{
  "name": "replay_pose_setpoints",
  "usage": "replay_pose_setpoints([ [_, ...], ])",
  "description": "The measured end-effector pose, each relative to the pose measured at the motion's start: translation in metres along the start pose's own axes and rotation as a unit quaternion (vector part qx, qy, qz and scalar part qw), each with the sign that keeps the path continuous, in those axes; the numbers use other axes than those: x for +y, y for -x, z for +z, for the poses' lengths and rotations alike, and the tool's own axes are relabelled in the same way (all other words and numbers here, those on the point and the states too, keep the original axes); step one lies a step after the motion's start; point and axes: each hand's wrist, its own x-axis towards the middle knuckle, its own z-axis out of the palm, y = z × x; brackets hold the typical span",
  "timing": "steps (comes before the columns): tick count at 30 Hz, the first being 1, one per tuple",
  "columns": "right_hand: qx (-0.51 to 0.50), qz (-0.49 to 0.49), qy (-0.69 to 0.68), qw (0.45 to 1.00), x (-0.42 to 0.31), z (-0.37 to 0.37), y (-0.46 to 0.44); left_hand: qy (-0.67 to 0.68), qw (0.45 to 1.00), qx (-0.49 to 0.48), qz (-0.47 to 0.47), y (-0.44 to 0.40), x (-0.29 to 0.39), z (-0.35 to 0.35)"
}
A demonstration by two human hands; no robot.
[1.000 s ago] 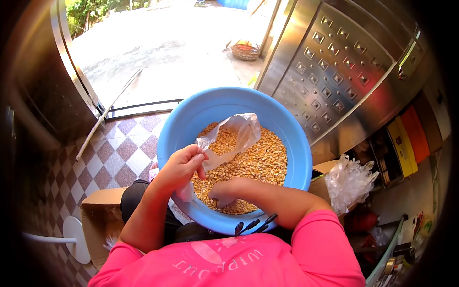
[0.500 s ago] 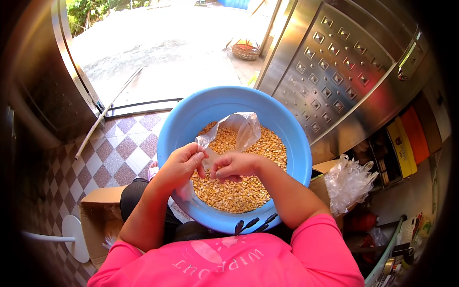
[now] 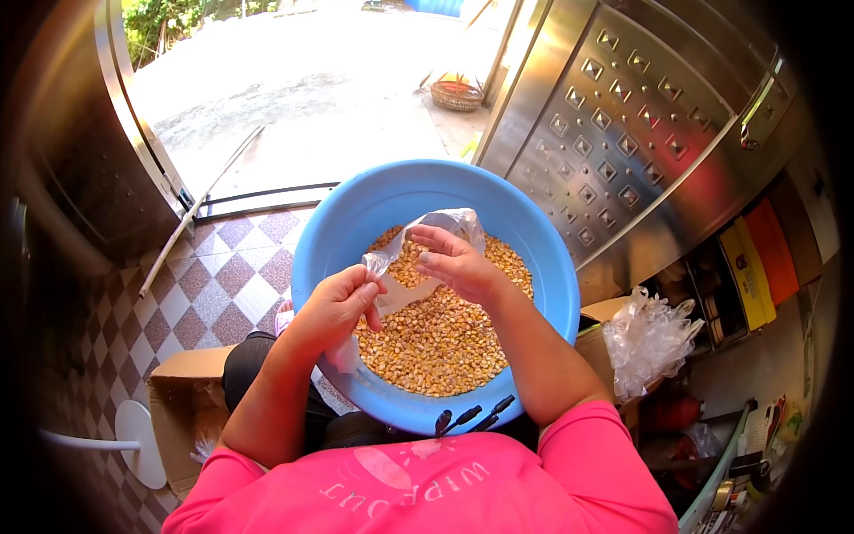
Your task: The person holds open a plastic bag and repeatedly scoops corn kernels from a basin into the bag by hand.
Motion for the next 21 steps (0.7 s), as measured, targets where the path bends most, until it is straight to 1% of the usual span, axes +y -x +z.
replay_pose_setpoints([
  [1, 0.009, -0.012, 0.034, 0.999, -0.001, 0.001, 0.0, 0.0, 1.0, 0.0, 0.0, 0.0, 0.0, 0.0],
  [2, 0.009, -0.012, 0.033, 0.999, -0.001, 0.001, 0.0, 0.002, 1.0, -0.001, -0.001, 0.0, 0.0, 0.0],
  [4, 0.008, -0.039, 0.107, 0.993, -0.001, 0.0, 0.0, 0.005, 1.0, -0.002, -0.001, 0.0, 0.0, 0.0],
  [5, 0.008, -0.039, 0.108, 0.993, -0.002, 0.001, 0.0, 0.008, 1.0, -0.002, -0.001, 0.0, 0.0, 0.0],
  [7, 0.057, -0.075, 0.193, 0.977, -0.004, 0.004, 0.002, 0.011, 1.0, -0.002, -0.001, 0.0, 0.0, 0.0],
  [8, 0.057, -0.075, 0.193, 0.977, -0.006, 0.002, 0.003, 0.011, 1.0, -0.001, -0.002, 0.0, 0.0, 0.0],
  [10, -0.045, -0.015, 0.072, 0.996, -0.013, -0.003, 0.006, 0.012, 1.0, -0.001, -0.003, 0.0, -0.001, 0.0],
  [11, -0.045, -0.015, 0.072, 0.996, -0.015, -0.003, 0.008, 0.012, 1.0, 0.0, -0.003, -0.001, -0.001, 0.0],
  [12, -0.12, 0.068, 0.093, 0.986, -0.019, 0.001, 0.011, 0.013, 1.0, 0.001, -0.004, -0.001, -0.002, 0.0],
  [13, -0.194, 0.15, 0.113, 0.963, -0.022, 0.004, 0.013, 0.013, 1.0, 0.001, -0.004, -0.001, -0.002, -0.001],
  [14, -0.194, 0.15, 0.113, 0.963, -0.02, 0.011, 0.013, 0.017, 1.0, 0.001, -0.002, -0.001, -0.001, 0.0],
  [15, -0.228, 0.206, 0.219, 0.926, -0.015, 0.022, 0.011, 0.021, 1.0, 0.0, -0.001, -0.001, -0.001, 0.0],
  [16, -0.258, 0.259, 0.321, 0.874, -0.008, 0.031, 0.011, 0.02, 1.0, -0.001, -0.001, -0.001, -0.001, 0.0],
  [17, -0.258, 0.258, 0.32, 0.874, 0.007, 0.029, 0.011, 0.014, 1.0, -0.001, -0.002, -0.001, 0.0, 0.0],
  [18, -0.247, 0.241, 0.484, 0.805, 0.029, 0.022, 0.008, 0.008, 1.0, 0.0, -0.003, 0.0, 0.0, -0.001],
  [19, -0.228, 0.216, 0.631, 0.709, 0.038, 0.024, 0.006, 0.008, 1.0, 0.0, -0.003, 0.0, 0.001, -0.001],
  [20, -0.227, 0.216, 0.631, 0.709, 0.042, 0.025, 0.005, 0.003, 1.0, -0.002, -0.005, 0.001, 0.002, -0.001],
  [21, -0.231, 0.281, 0.64, 0.677, 0.039, 0.032, 0.005, -0.001, 1.0, -0.004, -0.005, 0.001, 0.003, -0.001],
])
